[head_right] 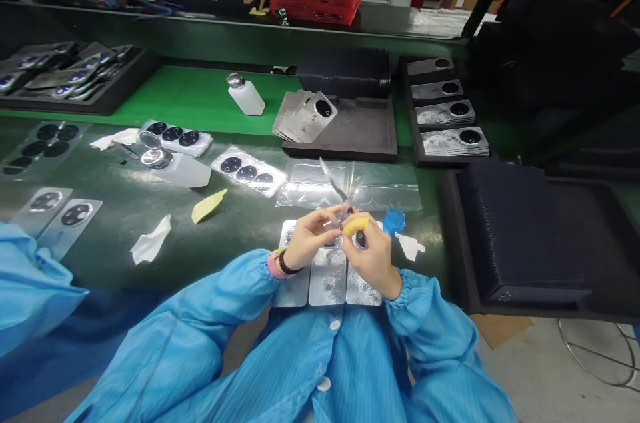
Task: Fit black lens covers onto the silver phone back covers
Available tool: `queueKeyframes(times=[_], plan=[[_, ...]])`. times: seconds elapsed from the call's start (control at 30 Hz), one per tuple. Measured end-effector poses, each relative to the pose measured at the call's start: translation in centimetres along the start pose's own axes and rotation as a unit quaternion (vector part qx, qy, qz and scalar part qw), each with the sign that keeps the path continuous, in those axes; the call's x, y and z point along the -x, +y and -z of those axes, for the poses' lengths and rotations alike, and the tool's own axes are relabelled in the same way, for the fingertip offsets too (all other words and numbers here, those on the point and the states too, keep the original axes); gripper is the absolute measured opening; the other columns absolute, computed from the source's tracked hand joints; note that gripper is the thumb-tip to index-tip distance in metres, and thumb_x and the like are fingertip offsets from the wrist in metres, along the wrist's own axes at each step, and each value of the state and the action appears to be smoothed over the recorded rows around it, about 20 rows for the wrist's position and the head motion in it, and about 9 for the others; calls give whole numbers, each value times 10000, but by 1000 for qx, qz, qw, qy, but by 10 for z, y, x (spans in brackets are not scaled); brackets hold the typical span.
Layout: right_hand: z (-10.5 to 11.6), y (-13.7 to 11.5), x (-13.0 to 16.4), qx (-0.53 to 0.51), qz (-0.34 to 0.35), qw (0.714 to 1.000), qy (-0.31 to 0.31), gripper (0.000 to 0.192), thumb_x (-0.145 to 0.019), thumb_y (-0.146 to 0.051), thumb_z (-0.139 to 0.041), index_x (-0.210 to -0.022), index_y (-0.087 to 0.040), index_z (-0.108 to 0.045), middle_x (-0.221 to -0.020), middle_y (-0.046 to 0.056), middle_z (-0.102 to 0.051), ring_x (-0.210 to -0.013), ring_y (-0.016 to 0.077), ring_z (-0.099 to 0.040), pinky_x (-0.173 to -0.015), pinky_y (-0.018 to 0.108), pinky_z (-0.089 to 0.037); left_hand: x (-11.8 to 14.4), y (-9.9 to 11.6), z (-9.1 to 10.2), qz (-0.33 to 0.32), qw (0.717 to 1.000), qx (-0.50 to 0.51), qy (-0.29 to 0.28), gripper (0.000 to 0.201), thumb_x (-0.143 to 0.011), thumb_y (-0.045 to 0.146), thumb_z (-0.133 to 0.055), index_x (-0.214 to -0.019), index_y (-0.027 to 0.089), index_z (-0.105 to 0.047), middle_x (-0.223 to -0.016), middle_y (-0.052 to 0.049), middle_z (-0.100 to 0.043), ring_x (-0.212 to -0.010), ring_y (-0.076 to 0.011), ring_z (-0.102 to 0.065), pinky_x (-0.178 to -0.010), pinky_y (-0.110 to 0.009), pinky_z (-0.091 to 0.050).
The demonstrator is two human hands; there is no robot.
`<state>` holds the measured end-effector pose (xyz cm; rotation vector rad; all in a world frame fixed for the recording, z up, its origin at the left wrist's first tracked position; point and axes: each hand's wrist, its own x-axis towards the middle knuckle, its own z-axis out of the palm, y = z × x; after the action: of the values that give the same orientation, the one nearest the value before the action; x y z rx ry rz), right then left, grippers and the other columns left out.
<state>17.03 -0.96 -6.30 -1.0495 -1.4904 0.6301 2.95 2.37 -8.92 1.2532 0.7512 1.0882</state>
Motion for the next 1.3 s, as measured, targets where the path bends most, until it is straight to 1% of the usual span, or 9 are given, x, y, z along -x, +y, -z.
queueKeyframes(times=[0.3,0.47,0.6,0.77,0.87,0.97,1.07,1.17,1.3], plan=[[5,13,3,-117,-88,977,158,183,-764,-276,-610,-693,-247,-444,-696,-17,-559,-745,157,-583,-654,293,-473,-10,8,1,92,976,192,45,411,-666,381,-786,-629,183,-428,-1147,-40,-682,-925,-184,-664,-787,-342,-527],[-1,17,18,-99,-104,981,127,239,-762,-360,-611,-680,-245,-418,-696,-9,-533,-688,156,-555,-632,302,-470,-12,12,3,148,947,278,58,296,-610,259,-682,-627,196,-393,-857,28,-672,-829,-173,-655,-750,-344,-528],[3,24,25,-76,-152,982,84,160,-766,-335,-626,-785,-249,-493,-826,11,-576,-759,152,-590,-738,324,-522,-16,15,11,97,959,254,80,311,-585,275,-638,-578,190,-339,-865,14,-660,-868,-191,-643,-713,-329,-508],[29,28,7,-81,-184,963,177,303,-721,-405,-716,-840,-261,-477,-961,22,-609,-960,177,-628,-924,400,-525,-19,17,25,-52,991,121,34,494,-666,464,-695,-512,186,-318,-1132,-41,-684,-1023,-281,-645,-819,-456,-525],[44,20,-7,-181,-246,948,88,401,-698,-548,-730,-884,-272,-507,-1117,51,-662,-1023,225,-661,-869,456,-569,-16,18,22,-157,982,-52,-94,436,-737,475,-677,-493,209,-433,-1247,-95,-664,-1223,-348,-573,-972,-537,-482],[52,10,-16,-241,-272,931,-28,577,-629,-752,-668,-939,-277,-563,-1085,76,-703,-1007,283,-682,-784,500,-601,-10,17,9,-237,914,-208,-255,221,-785,267,-629,-583,217,-553,-1308,-106,-632,-1348,-348,-466,-1130,-584,-334],[55,3,-21,-209,-281,935,-53,558,-642,-704,-696,-979,-269,-601,-1045,68,-721,-977,277,-694,-780,477,-610,-3,19,-1,-279,861,-271,-327,55,-805,204,-621,-833,223,-664,-1361,-128,-588,-1378,-349,-424,-1173,-636,-189],[60,-2,-30,-195,-326,923,-65,420,-664,-531,-759,-960,-263,-627,-969,33,-740,-862,242,-715,-705,427,-627,-5,29,2,-318,845,-296,-312,362,-861,220,-596,-1224,225,-599,-1410,-157,-538,-1392,-308,-417,-1180,-582,-237],[64,-8,-43,-212,-363,888,-190,364,-632,-437,-789,-886,-212,-657,-863,27,-754,-636,194,-692,-519,359,-607,-26,53,12,-317,884,-316,-133,558,-863,200,-620,-1395,208,-455,-1461,-150,-482,-1420,-275,-375,-1180,-488,-289]])
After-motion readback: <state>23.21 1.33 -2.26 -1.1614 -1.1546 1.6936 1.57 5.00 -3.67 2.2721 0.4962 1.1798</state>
